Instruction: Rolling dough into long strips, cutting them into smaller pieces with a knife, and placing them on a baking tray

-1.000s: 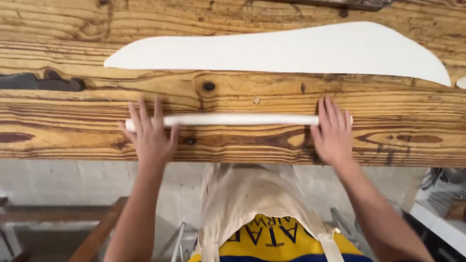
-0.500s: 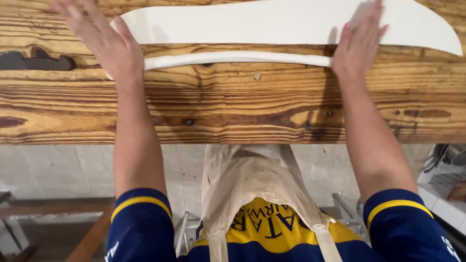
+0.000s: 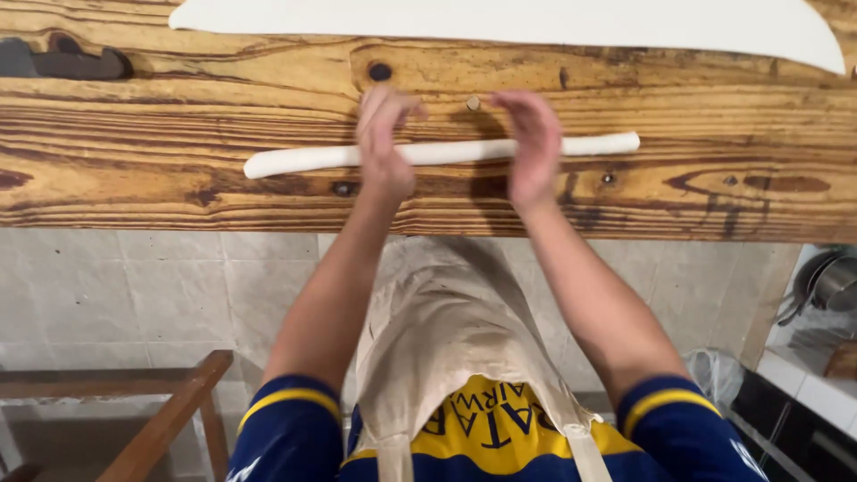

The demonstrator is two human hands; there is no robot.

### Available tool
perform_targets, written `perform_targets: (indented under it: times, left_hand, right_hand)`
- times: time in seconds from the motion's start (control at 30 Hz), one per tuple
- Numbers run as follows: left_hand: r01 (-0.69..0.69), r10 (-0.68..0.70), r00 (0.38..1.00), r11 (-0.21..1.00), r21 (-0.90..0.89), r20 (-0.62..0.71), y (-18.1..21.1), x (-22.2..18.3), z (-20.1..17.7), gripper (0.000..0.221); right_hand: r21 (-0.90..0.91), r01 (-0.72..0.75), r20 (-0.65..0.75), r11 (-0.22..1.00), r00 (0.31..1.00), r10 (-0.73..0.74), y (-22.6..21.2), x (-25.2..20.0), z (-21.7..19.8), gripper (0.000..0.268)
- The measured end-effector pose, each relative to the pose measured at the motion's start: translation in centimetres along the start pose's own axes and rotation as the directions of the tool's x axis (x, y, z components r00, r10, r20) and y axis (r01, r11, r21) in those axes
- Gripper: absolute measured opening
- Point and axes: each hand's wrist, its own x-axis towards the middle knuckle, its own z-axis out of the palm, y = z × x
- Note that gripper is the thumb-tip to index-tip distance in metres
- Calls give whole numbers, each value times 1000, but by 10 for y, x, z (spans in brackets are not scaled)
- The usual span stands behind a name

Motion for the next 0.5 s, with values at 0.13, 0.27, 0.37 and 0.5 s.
perform_targets:
  times: [0.13,0.27,0.37,0.5]
  left_hand:
    - [104,-101,994,991,-83,33,-5,3,34,49]
    - [90,-98,993,988,124,63,34,-30,7,37]
    - [-201,196,980,958,205,42,-12,-58,9,59]
    - [-217,203,967,973,79,155,-1,13,25,64]
  right_hand:
    - [209,-216,146,954,971,188,28,11,24,54]
    - [-52,-298,266,953,916,301,6,-21,1,70]
    - [-111,-167,237,980,953,189,38,-47,-8,68]
    - [-150,-31,228,988,972,65,33,-2,10,71]
